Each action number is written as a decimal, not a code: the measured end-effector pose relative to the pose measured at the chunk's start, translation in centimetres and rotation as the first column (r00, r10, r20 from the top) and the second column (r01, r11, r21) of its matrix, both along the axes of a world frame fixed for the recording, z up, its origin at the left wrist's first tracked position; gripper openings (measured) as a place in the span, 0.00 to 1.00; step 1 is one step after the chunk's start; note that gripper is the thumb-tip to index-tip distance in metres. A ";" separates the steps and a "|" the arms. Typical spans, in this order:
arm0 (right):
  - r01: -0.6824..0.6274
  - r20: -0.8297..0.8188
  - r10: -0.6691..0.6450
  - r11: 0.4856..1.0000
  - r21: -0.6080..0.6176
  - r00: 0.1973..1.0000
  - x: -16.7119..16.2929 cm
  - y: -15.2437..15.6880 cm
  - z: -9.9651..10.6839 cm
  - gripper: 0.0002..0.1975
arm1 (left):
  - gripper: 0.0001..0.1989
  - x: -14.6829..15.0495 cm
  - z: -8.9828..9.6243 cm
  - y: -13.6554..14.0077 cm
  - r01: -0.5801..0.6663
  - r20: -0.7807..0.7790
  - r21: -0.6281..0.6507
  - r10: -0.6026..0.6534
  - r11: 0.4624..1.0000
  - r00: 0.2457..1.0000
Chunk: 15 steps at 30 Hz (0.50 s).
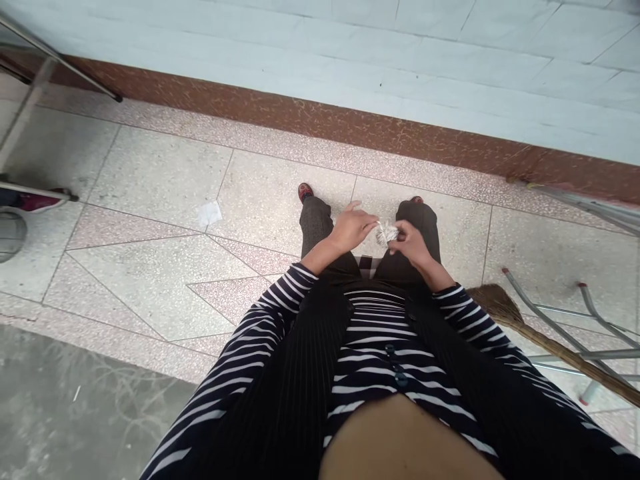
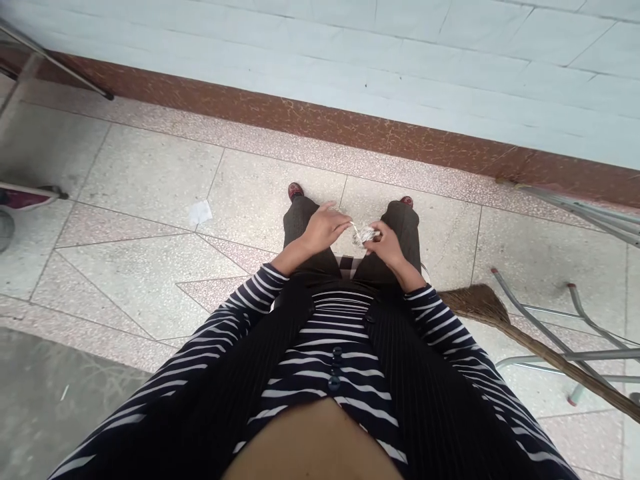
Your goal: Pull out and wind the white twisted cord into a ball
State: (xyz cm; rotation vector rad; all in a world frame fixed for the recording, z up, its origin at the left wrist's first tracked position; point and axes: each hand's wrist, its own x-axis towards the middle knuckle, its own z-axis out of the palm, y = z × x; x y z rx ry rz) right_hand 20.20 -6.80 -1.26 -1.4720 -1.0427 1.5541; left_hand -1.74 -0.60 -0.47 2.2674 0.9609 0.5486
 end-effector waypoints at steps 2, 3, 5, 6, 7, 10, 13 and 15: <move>-0.010 -0.124 -0.004 0.994 -0.112 0.992 -1.1 -1.4 1.1 0.25 | 0.13 0.4 -0.7 1.1 -0.003 -0.011 -0.036 0.002 0.999 1.000; -0.012 -0.187 -0.014 0.990 -0.139 0.982 -1.4 -1.8 1.9 0.26 | 0.12 0.7 -1.1 1.3 0.004 -0.012 -0.075 -0.004 0.997 1.000; 0.031 -0.267 -0.066 0.990 -0.134 0.961 -1.2 -1.8 3.7 0.26 | 0.13 1.4 -2.0 1.1 -0.004 -0.005 -0.168 0.003 0.986 1.000; 0.086 -0.276 -0.115 0.990 -0.114 0.954 -0.8 -1.4 4.6 0.26 | 0.14 1.7 -2.4 0.6 -0.012 -0.002 -0.212 0.012 0.977 1.000; 0.152 -0.269 -0.169 0.985 -0.084 0.948 -0.1 -0.8 5.3 0.26 | 0.16 1.9 -2.7 0.1 -0.016 -0.002 -0.251 0.016 0.968 1.000; 0.352 -0.203 -0.335 0.934 0.055 0.920 2.4 1.6 5.9 0.26 | 0.19 2.2 -3.3 -1.9 0.016 -0.041 -0.302 -0.029 0.953 0.999; 0.435 -0.009 -0.441 0.881 0.188 0.897 4.1 3.6 4.2 0.24 | 0.16 1.9 -3.0 -3.1 0.056 -0.085 -0.224 -0.077 0.973 0.993; 0.330 0.200 -0.372 0.920 0.212 0.906 3.9 3.8 2.3 0.23 | 0.13 1.6 -2.3 -3.0 0.069 -0.073 -0.120 -0.078 0.990 0.994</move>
